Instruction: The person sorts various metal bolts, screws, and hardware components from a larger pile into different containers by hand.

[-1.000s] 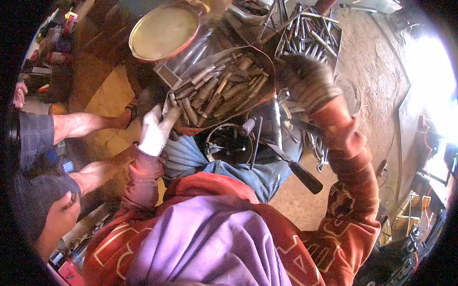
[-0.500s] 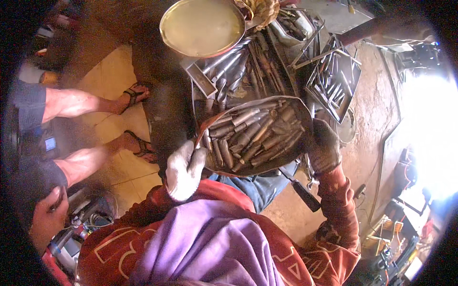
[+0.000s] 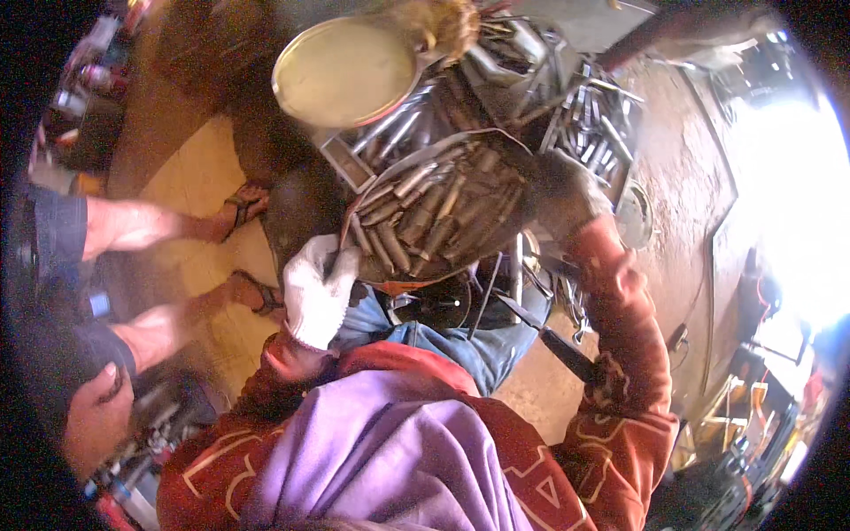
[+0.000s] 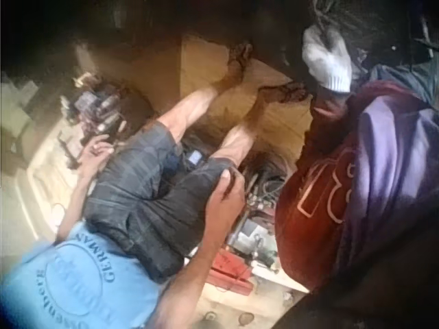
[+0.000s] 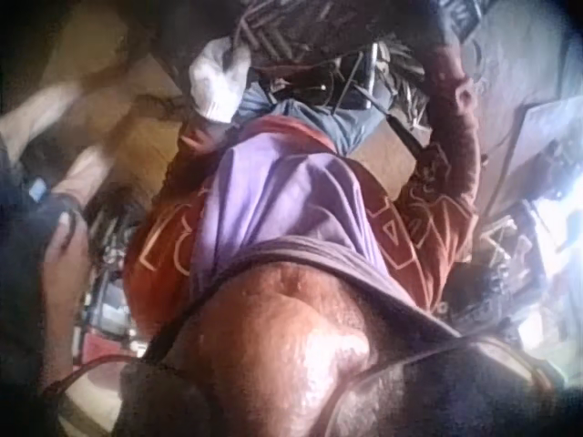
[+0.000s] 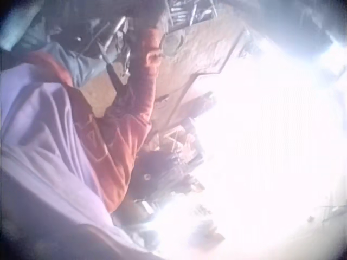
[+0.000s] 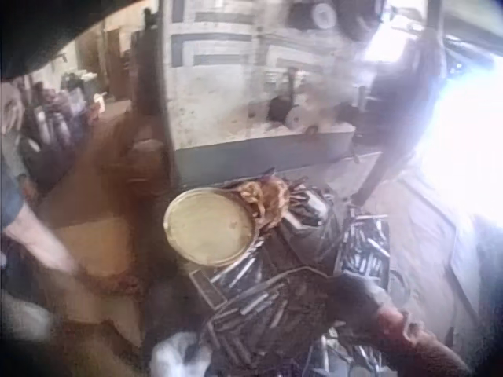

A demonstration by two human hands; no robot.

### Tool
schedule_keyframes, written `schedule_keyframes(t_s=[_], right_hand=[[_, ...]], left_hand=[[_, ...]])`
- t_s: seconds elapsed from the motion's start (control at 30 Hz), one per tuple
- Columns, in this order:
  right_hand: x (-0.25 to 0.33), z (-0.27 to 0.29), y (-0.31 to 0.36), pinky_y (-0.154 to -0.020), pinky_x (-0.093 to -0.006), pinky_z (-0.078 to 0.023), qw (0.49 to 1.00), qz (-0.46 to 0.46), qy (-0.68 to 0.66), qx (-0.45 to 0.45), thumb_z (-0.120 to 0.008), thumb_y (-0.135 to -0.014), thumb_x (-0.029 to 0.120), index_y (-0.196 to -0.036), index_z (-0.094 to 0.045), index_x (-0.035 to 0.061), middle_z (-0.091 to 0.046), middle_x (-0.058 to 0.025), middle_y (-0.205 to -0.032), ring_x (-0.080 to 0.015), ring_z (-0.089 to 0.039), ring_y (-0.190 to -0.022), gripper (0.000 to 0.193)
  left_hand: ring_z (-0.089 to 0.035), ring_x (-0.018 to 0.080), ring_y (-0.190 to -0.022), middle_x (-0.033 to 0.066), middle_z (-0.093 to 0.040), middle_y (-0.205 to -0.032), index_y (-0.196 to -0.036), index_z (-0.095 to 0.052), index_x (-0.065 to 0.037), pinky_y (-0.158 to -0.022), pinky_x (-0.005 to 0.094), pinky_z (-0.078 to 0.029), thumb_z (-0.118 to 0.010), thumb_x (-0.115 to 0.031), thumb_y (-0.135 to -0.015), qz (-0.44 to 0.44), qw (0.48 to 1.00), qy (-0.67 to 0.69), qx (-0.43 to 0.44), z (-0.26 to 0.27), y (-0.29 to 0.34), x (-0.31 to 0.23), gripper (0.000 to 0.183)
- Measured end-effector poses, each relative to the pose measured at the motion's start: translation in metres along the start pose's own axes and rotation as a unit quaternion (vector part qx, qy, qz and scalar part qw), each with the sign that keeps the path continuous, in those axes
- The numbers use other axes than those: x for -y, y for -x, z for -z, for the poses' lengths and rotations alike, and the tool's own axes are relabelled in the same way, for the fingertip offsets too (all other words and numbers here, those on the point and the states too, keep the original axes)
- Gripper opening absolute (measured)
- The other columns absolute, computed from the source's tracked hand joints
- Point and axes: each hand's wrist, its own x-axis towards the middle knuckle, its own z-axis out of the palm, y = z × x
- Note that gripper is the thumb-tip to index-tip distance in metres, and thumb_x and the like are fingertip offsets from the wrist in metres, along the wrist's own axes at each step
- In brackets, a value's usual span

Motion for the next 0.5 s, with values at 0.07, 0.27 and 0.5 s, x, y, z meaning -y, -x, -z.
schedule_keyframes(t_s=[0.07,0.27,0.5], right_hand=[[0.017,0.015,-0.006,-0.072,-0.0452,-0.056,0.996,0.072,0.035,0.046,-0.063,-0.093,0.020,-0.098,-0.073,0.0049,-0.072,-0.0211,-0.093,-0.0378,-0.072,-0.086,0.019],[0.107,0.151,0.048,-0.070,-0.0324,-0.055,0.955,0.207,0.209,-0.031,-0.069,-0.098,0.022,-0.114,-0.071,0.0007,-0.074,-0.0136,-0.089,-0.0175,-0.069,-0.078,0.026],[0.198,0.219,0.055,-0.068,-0.0292,-0.058,0.809,0.428,0.305,-0.263,-0.071,-0.097,0.024,-0.119,-0.070,0.0016,-0.075,-0.0127,-0.088,-0.0223,-0.071,-0.073,0.032]], left_hand=[[-0.064,0.0115,-0.071,0.0078,-0.071,-0.083,-0.105,-0.070,0.006,-0.063,0.0289,-0.052,-0.067,-0.017,-0.100,-0.053,0.997,-0.060,-0.018,0.005,-0.003,0.003,0.023],[-0.063,0.0149,-0.065,0.0071,-0.070,-0.080,-0.116,-0.070,-0.002,-0.055,0.0258,-0.050,-0.070,-0.034,-0.098,-0.028,0.999,0.041,-0.017,0.049,-0.077,-0.017,0.037],[-0.059,0.0202,-0.080,0.0110,-0.071,-0.092,-0.101,-0.074,0.005,-0.069,0.0416,-0.048,-0.078,-0.049,-0.085,-0.062,0.981,-0.050,-0.179,0.064,-0.207,-0.059,0.056]])
